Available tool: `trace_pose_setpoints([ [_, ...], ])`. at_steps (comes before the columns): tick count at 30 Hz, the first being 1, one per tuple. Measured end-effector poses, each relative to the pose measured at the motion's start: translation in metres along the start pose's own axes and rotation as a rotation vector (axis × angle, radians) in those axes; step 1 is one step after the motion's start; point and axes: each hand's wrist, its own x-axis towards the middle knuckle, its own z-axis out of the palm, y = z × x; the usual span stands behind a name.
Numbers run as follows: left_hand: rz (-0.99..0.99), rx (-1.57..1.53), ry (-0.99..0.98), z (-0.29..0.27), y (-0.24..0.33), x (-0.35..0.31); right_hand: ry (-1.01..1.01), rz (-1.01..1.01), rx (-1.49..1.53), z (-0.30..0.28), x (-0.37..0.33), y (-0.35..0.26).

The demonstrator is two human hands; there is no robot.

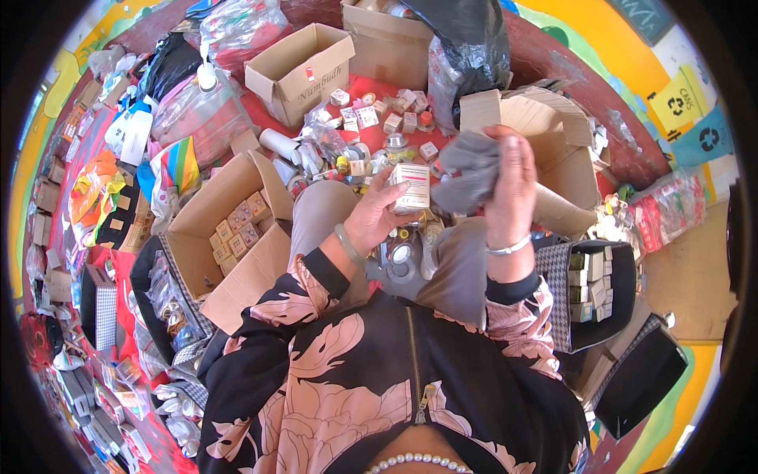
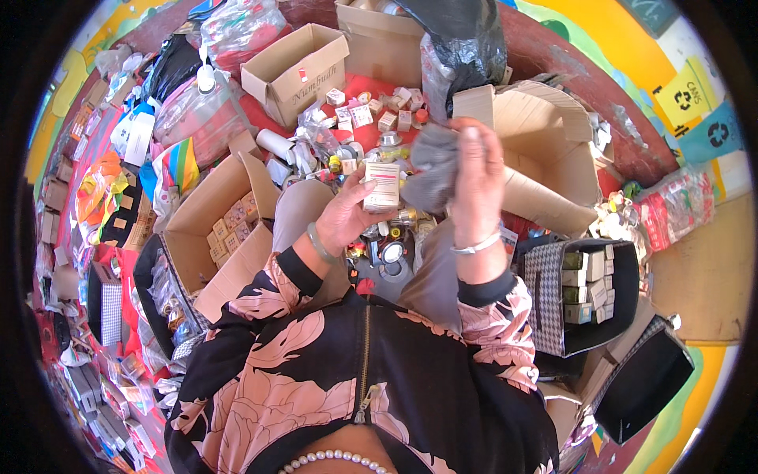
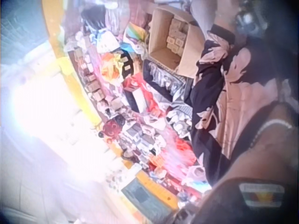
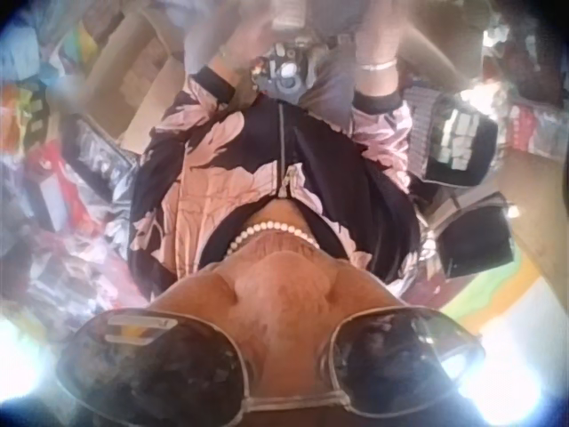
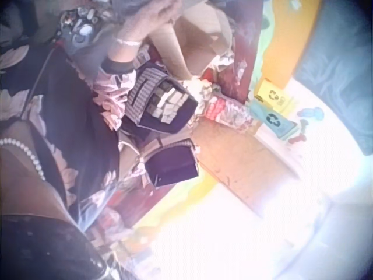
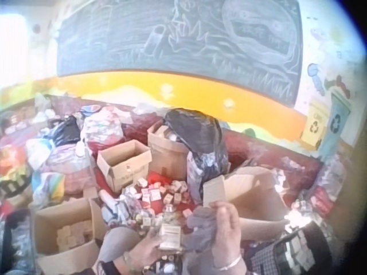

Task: The person sits cross-legged on the floor and wipes small rectangular boxes with a gray cloth. They pick up each box, wipe it, and place it into a larger cardboard box. The person also wipes a white plastic container and places it into the box.

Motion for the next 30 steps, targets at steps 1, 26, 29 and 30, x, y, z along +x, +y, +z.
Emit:
trace_pose_setpoints([
  [1, -0.006, 0.002, -0.037, 0.000, -0.003, 0.001, -0.105, -0.042, -0.200, 0.008, -0.010, 0.004],
  [26, 0.326, 0.598, -0.151, -0.045, -0.033, 0.007, -0.369, -0.278, -0.896, 0.023, -0.030, 0.054],
  [29, 0.389, 0.728, -0.185, -0.030, -0.026, -0.001, -0.330, -0.270, -0.815, 0.014, -0.026, 0.056],
  [30, 0.278, 0.511, -0.181, -0.026, -0.024, -0.002, -0.300, -0.228, -0.776, 0.011, -0.023, 0.059],
])
